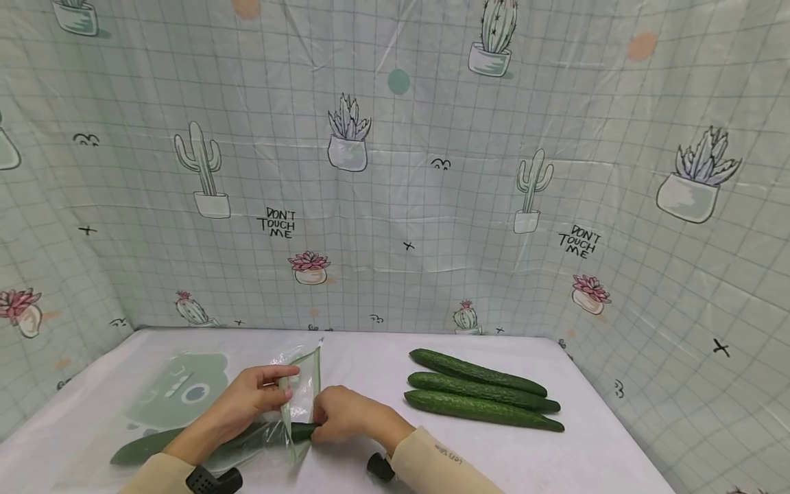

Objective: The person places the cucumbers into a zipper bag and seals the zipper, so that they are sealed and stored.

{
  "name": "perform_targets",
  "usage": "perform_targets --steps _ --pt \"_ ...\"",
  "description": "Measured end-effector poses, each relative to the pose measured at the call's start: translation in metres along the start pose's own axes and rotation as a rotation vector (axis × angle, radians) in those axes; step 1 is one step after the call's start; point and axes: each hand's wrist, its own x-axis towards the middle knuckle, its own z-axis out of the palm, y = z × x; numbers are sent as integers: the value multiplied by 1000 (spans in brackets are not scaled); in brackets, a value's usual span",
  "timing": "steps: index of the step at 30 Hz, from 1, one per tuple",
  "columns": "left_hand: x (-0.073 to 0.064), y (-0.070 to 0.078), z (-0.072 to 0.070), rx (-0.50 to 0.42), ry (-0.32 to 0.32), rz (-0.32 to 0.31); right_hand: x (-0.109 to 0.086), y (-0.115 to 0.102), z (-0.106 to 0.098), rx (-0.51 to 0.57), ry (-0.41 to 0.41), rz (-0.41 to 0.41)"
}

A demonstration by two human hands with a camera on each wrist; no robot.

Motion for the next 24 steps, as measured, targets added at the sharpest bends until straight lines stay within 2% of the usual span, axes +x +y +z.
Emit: perform_targets --steps 6,10,16,21,24 --pt "-1 1 -1 7 -8 8 2 1 -1 -86 -22 -121" --pt "-2 3 -1 11 -14 7 5 1 0 -111 -21 -165" --pt "-1 5 -3 21 -5 -5 9 -4 0 -145 -15 -167" --pt "-1 2 -3 21 4 -20 9 -3 3 -131 -15 -130" --pt "-1 2 -3 25 1 -16 9 -3 3 -131 -30 -136"
